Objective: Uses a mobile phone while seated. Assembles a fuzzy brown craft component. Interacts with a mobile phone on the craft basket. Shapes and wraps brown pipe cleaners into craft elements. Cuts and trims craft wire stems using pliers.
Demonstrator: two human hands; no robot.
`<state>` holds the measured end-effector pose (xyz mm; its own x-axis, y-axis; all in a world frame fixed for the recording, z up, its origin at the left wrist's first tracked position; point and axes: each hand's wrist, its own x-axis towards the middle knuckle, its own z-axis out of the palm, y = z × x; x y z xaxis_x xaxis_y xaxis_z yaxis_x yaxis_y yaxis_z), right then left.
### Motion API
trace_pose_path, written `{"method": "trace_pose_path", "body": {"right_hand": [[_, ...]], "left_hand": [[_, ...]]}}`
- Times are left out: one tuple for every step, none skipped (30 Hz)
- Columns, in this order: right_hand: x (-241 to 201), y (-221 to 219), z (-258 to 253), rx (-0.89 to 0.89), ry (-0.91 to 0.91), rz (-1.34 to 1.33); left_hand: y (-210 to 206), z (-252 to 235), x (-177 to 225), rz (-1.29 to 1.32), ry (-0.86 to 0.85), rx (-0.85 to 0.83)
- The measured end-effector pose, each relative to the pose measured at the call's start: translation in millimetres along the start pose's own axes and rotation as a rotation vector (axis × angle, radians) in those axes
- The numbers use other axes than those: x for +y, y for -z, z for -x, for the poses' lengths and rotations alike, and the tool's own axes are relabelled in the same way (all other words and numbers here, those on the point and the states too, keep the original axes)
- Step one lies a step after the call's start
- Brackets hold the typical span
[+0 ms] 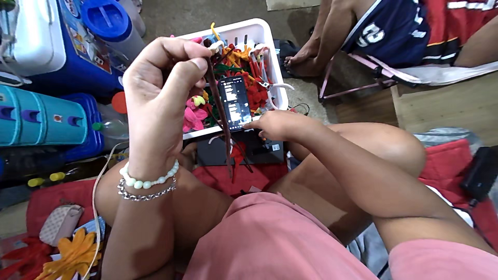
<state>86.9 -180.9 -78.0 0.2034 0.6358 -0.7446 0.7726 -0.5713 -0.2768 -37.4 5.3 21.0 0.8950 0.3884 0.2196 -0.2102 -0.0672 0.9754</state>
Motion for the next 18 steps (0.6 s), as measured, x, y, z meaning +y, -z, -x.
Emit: {"method": "trace_pose_path", "body": {"right_hand": [[-0.1,-0.5,-0.2,0.001,-0.001,-0.002],[-0.2,-0.5,-0.4,0.000,-0.004,-0.003],[-0.1,-0.5,-0.6,0.004,-0.002,-0.006],[0.5,-0.3,-0.8,0.017,0.002,-0.013],[1.7,0.1,-0.9,0.031,0.012,-0.020],[2.9,1.2,-0.8,0.039,0.022,-0.021],[3.9,2.4,-0.1,0.046,0.029,-0.018],[4.5,3.6,1.1,0.054,0.032,-0.013],[4.6,4.6,2.4,0.059,0.029,-0.008],[4.8,5.0,3.3,0.063,0.022,-0.007],[4.9,5.0,3.6,0.062,0.014,-0.008],[4.9,5.1,3.7,0.057,0.006,-0.005],[5.0,5.2,3.5,0.050,-0.001,-0.002],[4.9,5.3,3.6,0.045,-0.003,0.000],[5.0,5.0,3.6,0.049,-0.001,-0.004],[5.0,4.6,3.6,0.052,0.000,-0.005],[4.9,4.7,3.8,0.050,0.000,-0.003],[4.9,4.8,4.0,0.051,0.000,-0.003]], "left_hand": [[0.0,0.0,0.0,0.004,0.001,0.001],[0.0,0.0,0.0,0.005,0.001,0.001],[0.0,0.0,-0.1,0.007,0.001,0.002],[0.1,-0.2,-0.2,0.009,-0.001,0.002],[0.3,-0.3,-0.2,0.011,-0.003,0.001],[0.5,-0.2,-0.3,0.013,-0.004,-0.001],[0.4,0.0,0.0,0.014,-0.004,0.000],[0.1,0.2,0.4,0.014,-0.003,0.004],[-0.1,0.3,0.9,0.015,-0.001,0.007],[-0.1,0.4,1.2,0.016,0.000,0.008],[-0.2,0.4,1.3,0.012,0.000,0.009],[-0.2,0.5,1.2,0.008,0.001,0.011],[-0.2,0.4,1.1,0.009,0.001,0.011],[-0.2,0.3,1.0,0.005,0.001,0.010],[-0.1,0.2,0.9,-0.003,0.001,0.009],[-0.1,0.3,0.7,-0.006,0.000,0.007],[-0.2,0.3,0.7,-0.006,0.002,0.009],[-0.4,0.3,0.9,-0.005,0.003,0.010]]}}
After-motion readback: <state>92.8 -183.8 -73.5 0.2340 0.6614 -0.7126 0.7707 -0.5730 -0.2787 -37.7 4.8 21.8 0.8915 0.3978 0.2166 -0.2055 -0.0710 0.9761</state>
